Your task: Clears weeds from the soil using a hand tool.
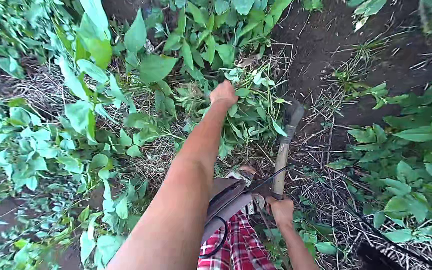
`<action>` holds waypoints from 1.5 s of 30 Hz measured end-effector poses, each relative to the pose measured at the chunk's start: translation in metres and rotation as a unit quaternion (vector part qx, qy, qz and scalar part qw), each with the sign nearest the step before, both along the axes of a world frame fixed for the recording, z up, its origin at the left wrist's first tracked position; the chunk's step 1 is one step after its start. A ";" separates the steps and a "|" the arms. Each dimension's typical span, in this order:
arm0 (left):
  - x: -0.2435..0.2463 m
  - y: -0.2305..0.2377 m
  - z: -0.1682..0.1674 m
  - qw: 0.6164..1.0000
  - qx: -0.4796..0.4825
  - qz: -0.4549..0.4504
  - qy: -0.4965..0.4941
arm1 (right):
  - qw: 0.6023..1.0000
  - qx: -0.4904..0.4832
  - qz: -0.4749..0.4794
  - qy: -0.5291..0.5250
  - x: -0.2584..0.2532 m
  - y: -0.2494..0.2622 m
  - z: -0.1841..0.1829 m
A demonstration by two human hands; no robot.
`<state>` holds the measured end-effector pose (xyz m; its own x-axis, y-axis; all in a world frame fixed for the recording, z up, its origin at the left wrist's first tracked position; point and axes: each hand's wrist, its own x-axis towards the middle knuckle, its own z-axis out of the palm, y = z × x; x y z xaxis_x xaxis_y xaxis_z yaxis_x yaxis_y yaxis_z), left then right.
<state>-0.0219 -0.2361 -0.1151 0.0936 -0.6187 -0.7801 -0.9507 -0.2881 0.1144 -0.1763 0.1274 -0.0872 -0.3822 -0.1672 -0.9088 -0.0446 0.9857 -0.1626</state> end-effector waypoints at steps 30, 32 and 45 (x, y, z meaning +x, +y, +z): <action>-0.027 -0.004 0.075 0.984 0.060 0.153 0.062 | 0.953 -0.247 0.164 -0.068 -0.106 -0.368 0.106; -0.038 -0.005 0.072 0.979 0.060 0.177 0.075 | 0.919 -0.366 0.112 -0.099 -0.081 -0.416 0.119; -0.037 -0.013 0.108 0.971 0.058 0.217 0.086 | 0.957 -0.207 0.201 -0.039 -0.106 -0.404 0.141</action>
